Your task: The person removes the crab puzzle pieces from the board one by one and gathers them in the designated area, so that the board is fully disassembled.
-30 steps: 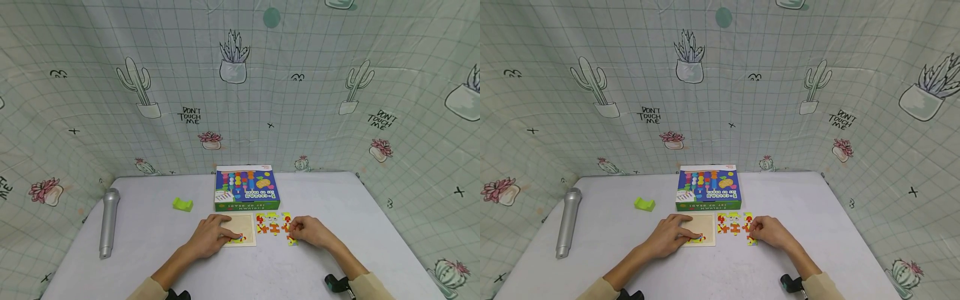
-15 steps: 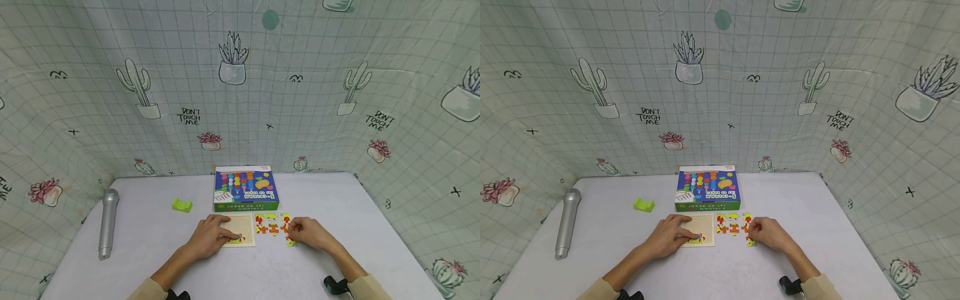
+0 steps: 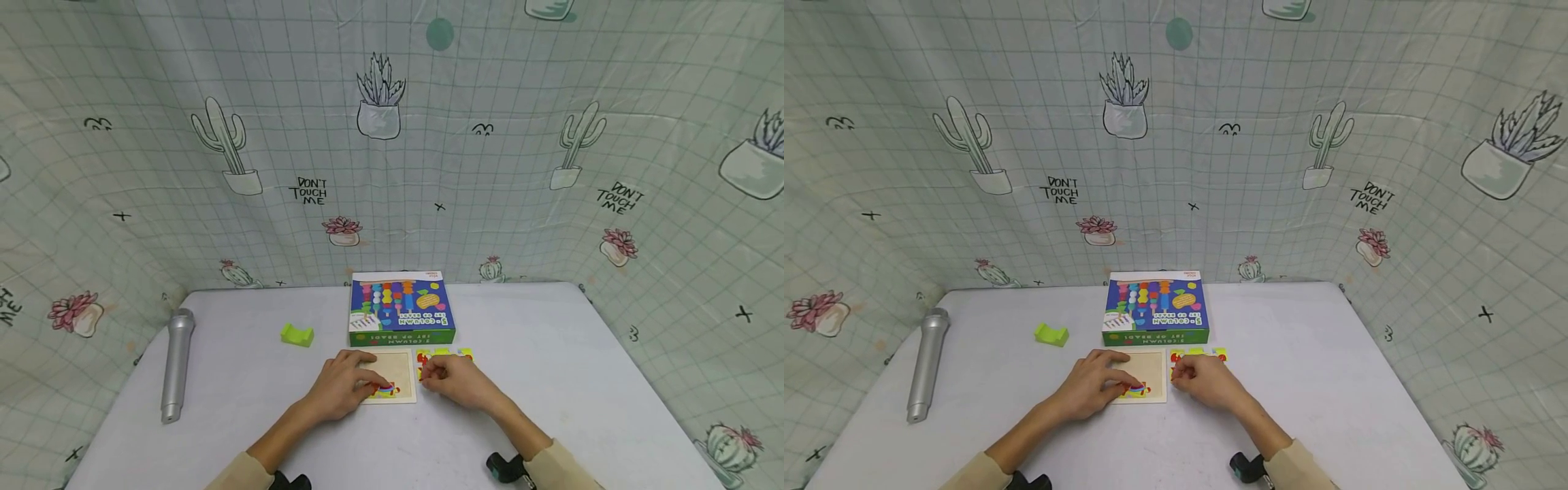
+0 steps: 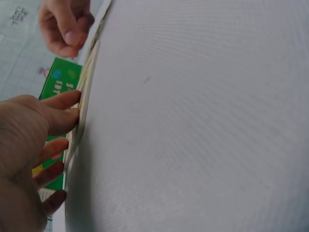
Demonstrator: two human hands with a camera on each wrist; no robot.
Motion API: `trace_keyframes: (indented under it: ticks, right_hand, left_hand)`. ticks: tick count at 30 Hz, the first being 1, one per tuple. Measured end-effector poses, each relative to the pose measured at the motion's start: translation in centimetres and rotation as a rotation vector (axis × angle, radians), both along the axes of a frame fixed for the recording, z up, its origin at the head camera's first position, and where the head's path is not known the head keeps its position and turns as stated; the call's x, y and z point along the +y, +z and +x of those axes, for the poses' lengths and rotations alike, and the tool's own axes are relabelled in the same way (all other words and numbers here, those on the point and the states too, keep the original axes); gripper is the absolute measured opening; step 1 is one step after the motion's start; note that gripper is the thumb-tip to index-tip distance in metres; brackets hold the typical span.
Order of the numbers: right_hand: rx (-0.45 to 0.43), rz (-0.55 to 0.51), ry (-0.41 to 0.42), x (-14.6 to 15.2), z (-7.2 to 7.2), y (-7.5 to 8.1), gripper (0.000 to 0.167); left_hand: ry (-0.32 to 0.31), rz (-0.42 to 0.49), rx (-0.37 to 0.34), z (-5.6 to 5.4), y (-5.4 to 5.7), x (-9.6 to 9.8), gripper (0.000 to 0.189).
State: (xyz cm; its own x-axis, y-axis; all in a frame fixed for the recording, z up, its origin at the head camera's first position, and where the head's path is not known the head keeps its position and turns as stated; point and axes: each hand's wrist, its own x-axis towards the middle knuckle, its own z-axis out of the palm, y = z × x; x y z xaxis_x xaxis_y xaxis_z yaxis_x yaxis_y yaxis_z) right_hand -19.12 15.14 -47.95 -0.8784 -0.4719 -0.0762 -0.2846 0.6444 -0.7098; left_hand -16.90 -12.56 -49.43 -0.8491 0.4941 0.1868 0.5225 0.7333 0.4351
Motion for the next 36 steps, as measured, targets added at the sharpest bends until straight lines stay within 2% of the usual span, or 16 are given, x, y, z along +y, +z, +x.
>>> trace_keyframes:
  ticks: [4,8,17,36]
  right_hand:
    - [0.028,0.027,0.089,-2.0,0.2,0.0,0.013]
    - [0.053,0.060,0.126,-3.4,0.5,-0.1,0.022]
    - [0.077,0.088,0.080,-4.7,0.7,-0.4,0.019]
    - [0.004,0.010,0.074,-4.6,0.8,-0.6,0.014]
  left_hand:
    - [0.017,-0.007,0.001,-0.1,-0.3,0.2,0.018]
    - [0.033,-0.019,-0.008,-0.1,-0.3,0.4,0.011]
    - [0.045,-0.017,-0.012,-0.1,0.0,0.3,0.012]
    - [0.039,-0.015,-0.024,0.1,-0.2,0.2,0.016]
